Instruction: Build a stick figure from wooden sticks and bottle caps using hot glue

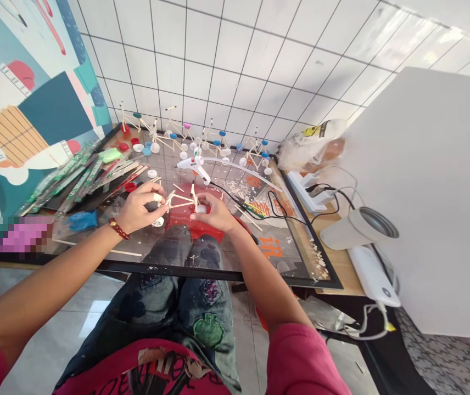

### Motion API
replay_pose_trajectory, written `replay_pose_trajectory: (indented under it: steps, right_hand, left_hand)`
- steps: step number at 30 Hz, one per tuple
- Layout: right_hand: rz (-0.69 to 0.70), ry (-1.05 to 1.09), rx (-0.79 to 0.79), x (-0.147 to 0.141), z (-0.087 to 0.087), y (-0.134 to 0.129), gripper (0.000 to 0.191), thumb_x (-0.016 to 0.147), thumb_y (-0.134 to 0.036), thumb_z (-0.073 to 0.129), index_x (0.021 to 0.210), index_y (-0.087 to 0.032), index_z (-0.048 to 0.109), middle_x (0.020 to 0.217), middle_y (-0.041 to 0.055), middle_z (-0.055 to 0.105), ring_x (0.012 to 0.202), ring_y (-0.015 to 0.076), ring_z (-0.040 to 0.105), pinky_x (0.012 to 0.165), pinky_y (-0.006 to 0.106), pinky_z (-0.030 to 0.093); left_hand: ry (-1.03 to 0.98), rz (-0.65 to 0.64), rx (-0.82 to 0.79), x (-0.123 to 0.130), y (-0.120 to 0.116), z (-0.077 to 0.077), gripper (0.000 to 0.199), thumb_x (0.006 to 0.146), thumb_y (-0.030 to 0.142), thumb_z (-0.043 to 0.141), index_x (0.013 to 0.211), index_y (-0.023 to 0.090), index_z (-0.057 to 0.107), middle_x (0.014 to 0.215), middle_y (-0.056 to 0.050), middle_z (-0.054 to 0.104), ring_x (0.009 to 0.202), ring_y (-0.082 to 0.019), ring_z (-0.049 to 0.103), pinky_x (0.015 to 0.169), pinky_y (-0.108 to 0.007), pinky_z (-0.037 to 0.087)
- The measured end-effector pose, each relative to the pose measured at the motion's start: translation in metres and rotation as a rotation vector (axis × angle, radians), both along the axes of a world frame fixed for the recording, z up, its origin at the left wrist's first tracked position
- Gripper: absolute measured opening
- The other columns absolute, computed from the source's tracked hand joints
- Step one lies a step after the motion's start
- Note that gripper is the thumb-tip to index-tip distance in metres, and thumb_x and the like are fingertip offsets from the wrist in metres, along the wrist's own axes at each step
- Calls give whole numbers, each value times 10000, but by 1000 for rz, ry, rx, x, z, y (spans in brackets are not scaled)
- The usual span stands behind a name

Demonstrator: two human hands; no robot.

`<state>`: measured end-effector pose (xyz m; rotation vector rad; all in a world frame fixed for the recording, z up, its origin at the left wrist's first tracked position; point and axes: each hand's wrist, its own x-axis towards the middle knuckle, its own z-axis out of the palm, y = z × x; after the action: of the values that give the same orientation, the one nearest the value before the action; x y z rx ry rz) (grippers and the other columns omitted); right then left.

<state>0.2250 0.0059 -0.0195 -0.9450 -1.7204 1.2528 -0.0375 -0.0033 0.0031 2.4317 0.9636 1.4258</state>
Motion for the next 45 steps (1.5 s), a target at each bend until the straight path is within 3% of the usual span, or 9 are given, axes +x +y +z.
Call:
replay_pose_trajectory:
  steps: [3, 9, 13, 16, 20, 26, 32, 41, 45]
  right_hand:
    - [-4, 3, -9, 0, -2, 1, 586, 622, -381, 902, 1103, -217, 610, 1118, 51, 695, 1041, 220, 659, 998, 396, 484]
    - [-16, -9, -9, 1, -1, 0, 602, 617, -382, 902, 1112, -219, 601, 1081, 38, 699, 1004, 204, 660, 958, 366, 494]
    - [-22, -7, 3, 0, -1, -1, 605, 614, -381, 903, 1114, -220, 603, 1113, 46, 695, 1044, 215, 657, 985, 376, 486]
    - [-13, -1, 10, 0, 0, -1, 596, 622, -380, 898, 1114, -217, 606, 1136, 52, 691, 1076, 224, 653, 1023, 394, 473]
    - [2, -12, 26, 0, 2, -2, 582, 638, -362, 888, 1125, -214, 606, 1168, 65, 678, 1114, 238, 639, 1053, 415, 455]
    - [1, -9, 36, 0, 1, -1, 592, 632, -354, 892, 1125, -215, 597, 1143, 60, 671, 1083, 228, 639, 1031, 401, 465]
    - [-42, -23, 39, 2, -3, 2, 651, 595, -413, 910, 1132, -244, 584, 1128, 48, 679, 1058, 232, 640, 985, 393, 487]
    - [-15, 27, 65, -4, 2, -5, 741, 605, -518, 912, 1214, -277, 565, 1248, 70, 655, 1196, 252, 615, 1097, 416, 441]
    - [-32, -3, 53, -14, 9, -10, 589, 698, -584, 840, 1144, -258, 636, 1084, 39, 699, 1057, 234, 646, 991, 396, 497]
  left_hand:
    - [-7, 1, -20, 0, 1, -2, 84, 814, 235, 692, 749, 185, 678, 878, -65, 716, 822, -191, 694, 779, -356, 583]
    - [-26, 36, -7, 0, 3, -3, 146, 832, 264, 693, 701, 203, 670, 812, -57, 749, 852, -218, 719, 893, -431, 582]
    - [-21, 63, -31, -1, 3, -2, 155, 816, 304, 727, 701, 207, 691, 882, -66, 756, 859, -215, 712, 867, -423, 586]
    - [-22, 42, -43, -1, 2, 0, 167, 805, 300, 741, 678, 210, 681, 1010, -76, 769, 965, -227, 716, 957, -455, 563]
    - [12, -17, -58, 0, 1, 1, 173, 810, 272, 728, 664, 218, 653, 899, -32, 779, 980, -223, 726, 1101, -516, 471]
    - [18, 1, -72, 0, 0, 2, 156, 807, 293, 724, 688, 213, 664, 899, -30, 765, 860, -195, 712, 1074, -488, 482]
    - [31, 16, -148, -1, -2, 1, 174, 804, 279, 730, 666, 209, 651, 853, -11, 789, 832, -200, 731, 1127, -540, 403]
    - [52, 15, -164, 1, -1, 0, 154, 791, 283, 746, 676, 212, 672, 875, -20, 780, 840, -199, 728, 1087, -489, 444]
    - [63, 8, -139, 3, 1, -1, 147, 781, 269, 751, 671, 213, 671, 876, -14, 774, 837, -194, 723, 1065, -476, 451]
